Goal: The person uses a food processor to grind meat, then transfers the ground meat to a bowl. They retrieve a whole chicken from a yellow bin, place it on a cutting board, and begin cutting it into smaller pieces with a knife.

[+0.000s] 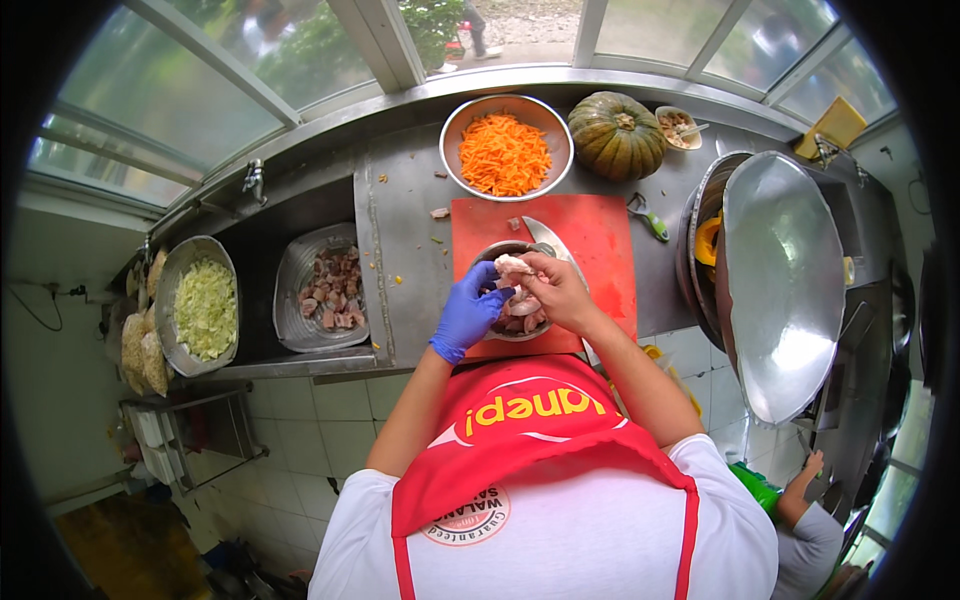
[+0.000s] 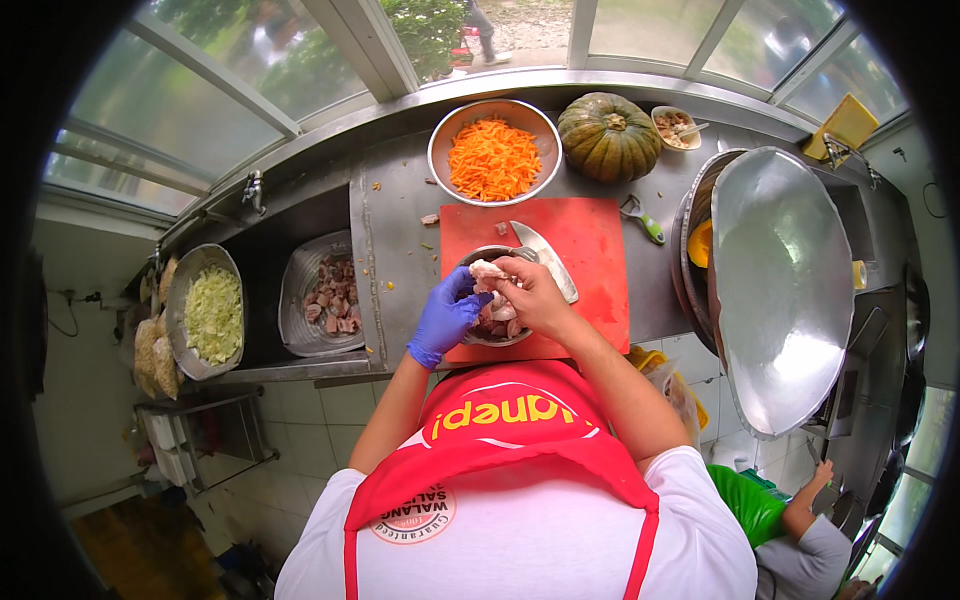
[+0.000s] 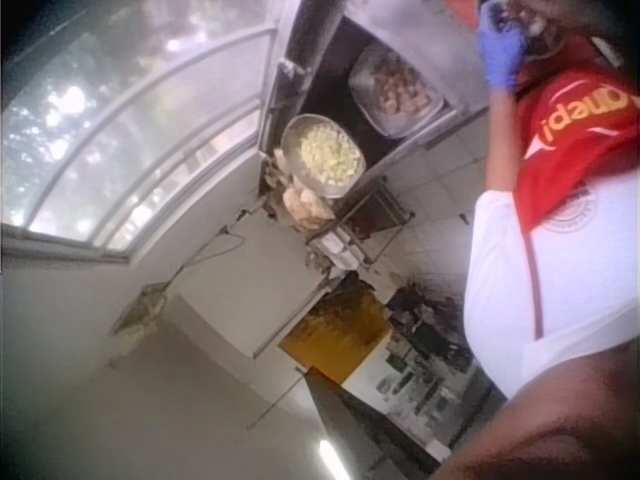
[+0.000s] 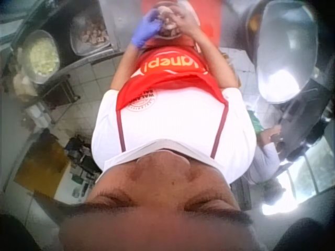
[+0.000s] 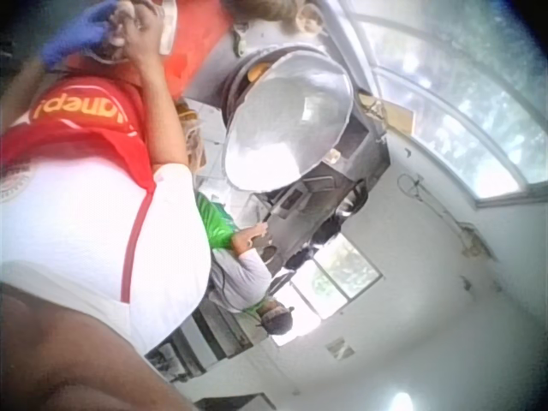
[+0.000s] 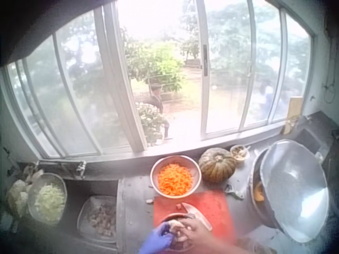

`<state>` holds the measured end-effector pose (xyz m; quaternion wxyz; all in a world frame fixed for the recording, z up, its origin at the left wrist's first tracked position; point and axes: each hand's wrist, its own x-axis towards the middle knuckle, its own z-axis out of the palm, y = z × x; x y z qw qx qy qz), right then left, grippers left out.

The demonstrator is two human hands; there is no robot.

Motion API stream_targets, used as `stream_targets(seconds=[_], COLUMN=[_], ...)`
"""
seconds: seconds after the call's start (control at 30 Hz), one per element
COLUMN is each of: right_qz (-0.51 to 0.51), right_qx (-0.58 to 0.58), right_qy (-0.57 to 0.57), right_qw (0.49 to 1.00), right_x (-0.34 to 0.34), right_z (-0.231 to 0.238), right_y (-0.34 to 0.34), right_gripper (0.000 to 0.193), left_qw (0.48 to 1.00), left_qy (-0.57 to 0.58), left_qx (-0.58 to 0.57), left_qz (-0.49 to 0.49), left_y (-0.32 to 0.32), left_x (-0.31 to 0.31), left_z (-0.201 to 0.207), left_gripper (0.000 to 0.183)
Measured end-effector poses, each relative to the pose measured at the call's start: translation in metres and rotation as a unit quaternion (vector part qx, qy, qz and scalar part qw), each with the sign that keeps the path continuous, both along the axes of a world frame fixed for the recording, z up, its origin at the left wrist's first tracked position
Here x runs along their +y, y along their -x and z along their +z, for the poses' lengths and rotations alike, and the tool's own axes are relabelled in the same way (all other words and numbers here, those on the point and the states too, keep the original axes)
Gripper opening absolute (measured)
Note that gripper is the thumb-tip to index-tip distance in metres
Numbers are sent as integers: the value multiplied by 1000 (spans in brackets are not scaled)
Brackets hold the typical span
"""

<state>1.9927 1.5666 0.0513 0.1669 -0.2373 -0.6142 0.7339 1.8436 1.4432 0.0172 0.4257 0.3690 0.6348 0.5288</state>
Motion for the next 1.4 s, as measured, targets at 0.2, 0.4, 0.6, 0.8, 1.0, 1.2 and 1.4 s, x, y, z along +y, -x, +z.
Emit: stream_targets(seconds=[0.2, 0.4, 0.6, 0.8, 1.0, 1.2, 1.4], right_qz=[-21, -103, -80, 1, -48, -95, -46], right_qx=[63, 110, 90, -135, -127, -28, -42], right_qy=[9, -36, -82, -483, -533, -613, -671], right_qw=[998, 988, 989, 865, 835, 784, 739], right_x=[10, 17, 20, 19, 4, -17, -11], right_z=[8, 21, 25, -12, -11, 3, -16], right_y=[0, -15, -45, -49, -39, -12, -5], right_gripper=[19, 13, 15, 21, 22, 29, 32], left_qw=[997, 993, 981, 972, 968, 961, 950], left_qy=[-21, -10, -64, -87, -108, -93, -104], left_qx=[69, -9, -49, -1, 55, 60, -60], left_qz=[26, 115, 178, 217, 221, 253, 287], left_y=[2, 10, 6, 3, 2, -7, -5], left_x=[0, -7, -8, 0, 1, 12, 19], left_z=[-11, -18, -9, 14, 33, 31, 14], left_gripper=[15, 13, 15, 16, 16, 11, 10])
